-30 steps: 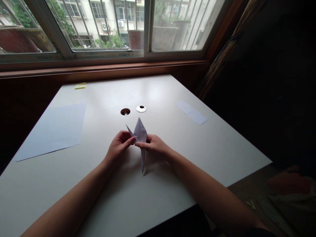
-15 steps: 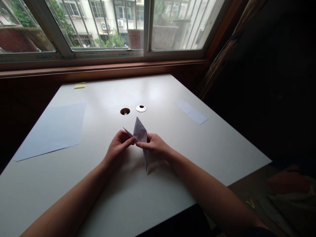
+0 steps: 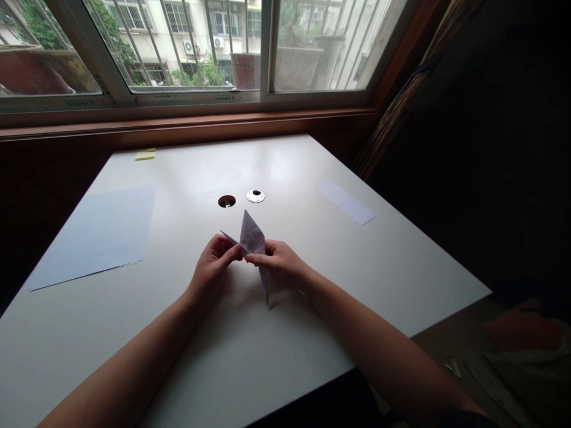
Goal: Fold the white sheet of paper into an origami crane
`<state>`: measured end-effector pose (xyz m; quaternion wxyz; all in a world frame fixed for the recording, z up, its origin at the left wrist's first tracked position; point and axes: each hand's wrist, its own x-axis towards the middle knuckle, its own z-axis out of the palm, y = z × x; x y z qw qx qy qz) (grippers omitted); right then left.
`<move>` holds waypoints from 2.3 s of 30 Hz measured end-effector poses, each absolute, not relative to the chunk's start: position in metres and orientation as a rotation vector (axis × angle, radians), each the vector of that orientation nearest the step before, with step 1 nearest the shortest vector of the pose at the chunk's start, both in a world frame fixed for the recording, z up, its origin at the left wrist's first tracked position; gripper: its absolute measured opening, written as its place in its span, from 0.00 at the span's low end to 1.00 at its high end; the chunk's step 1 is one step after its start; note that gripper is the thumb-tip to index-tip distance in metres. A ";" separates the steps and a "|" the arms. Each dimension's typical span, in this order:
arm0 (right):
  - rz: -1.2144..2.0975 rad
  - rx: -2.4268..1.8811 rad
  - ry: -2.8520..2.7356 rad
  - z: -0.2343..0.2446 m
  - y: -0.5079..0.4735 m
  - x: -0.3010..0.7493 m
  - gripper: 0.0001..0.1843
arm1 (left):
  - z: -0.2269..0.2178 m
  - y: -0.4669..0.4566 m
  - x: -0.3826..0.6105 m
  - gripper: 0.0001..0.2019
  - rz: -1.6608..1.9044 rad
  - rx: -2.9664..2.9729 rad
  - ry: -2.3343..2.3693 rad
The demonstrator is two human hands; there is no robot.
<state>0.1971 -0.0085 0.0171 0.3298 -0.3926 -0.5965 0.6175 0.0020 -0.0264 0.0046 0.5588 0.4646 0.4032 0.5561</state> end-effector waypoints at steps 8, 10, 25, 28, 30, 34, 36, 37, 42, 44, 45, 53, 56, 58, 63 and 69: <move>1.730 -0.908 -1.450 0.018 -0.007 0.199 0.19 | 0.003 -0.025 0.001 0.13 1.288 1.041 0.867; 1.761 -0.899 -1.430 0.019 -0.007 0.200 0.19 | 0.003 -0.025 0.001 0.14 1.256 1.064 0.860; 1.791 -0.883 -1.461 0.019 -0.005 0.200 0.18 | 0.004 -0.024 -0.001 0.12 1.201 1.110 0.874; 1.798 -0.891 -1.442 0.020 -0.006 0.200 0.18 | 0.005 -0.024 -0.001 0.11 1.198 1.097 0.868; 1.800 -0.898 -1.429 0.020 -0.006 0.200 0.18 | 0.005 -0.024 -0.001 0.11 1.197 1.089 0.868; 1.790 -0.889 -1.430 0.020 -0.005 0.200 0.17 | 0.005 -0.023 -0.001 0.11 1.186 1.102 0.857; 1.784 -0.877 -1.447 0.020 -0.005 0.200 0.17 | 0.005 -0.024 -0.002 0.12 1.177 1.129 0.856; 1.781 -0.869 -1.459 0.020 -0.006 0.199 0.18 | 0.005 -0.024 -0.002 0.12 1.172 1.145 0.865; 1.701 -0.851 -1.577 0.019 -0.007 0.198 0.18 | 0.006 -0.028 -0.002 0.11 1.167 1.210 0.978; 1.654 -0.865 -1.629 0.017 -0.007 0.198 0.18 | 0.007 -0.029 -0.003 0.11 1.179 1.225 1.004; 1.632 -0.873 -1.654 0.016 -0.006 0.198 0.18 | 0.006 -0.029 -0.002 0.10 1.189 1.224 1.009; 1.466 -1.027 -1.723 0.014 -0.006 0.196 0.17 | 0.003 -0.027 -0.002 0.10 1.260 1.099 1.025; 1.434 -1.064 -1.715 0.017 -0.007 0.195 0.18 | 0.003 -0.027 -0.002 0.10 1.291 1.085 1.047; 1.417 -1.102 -1.681 0.018 -0.007 0.195 0.19 | 0.003 -0.027 -0.002 0.10 1.327 1.073 1.064; 1.504 -1.093 -1.503 0.017 -0.009 0.195 0.19 | 0.005 -0.026 0.001 0.11 1.402 1.056 1.027; 1.493 -1.076 -1.585 0.014 -0.007 0.197 0.18 | 0.007 -0.025 0.002 0.13 1.245 1.057 0.959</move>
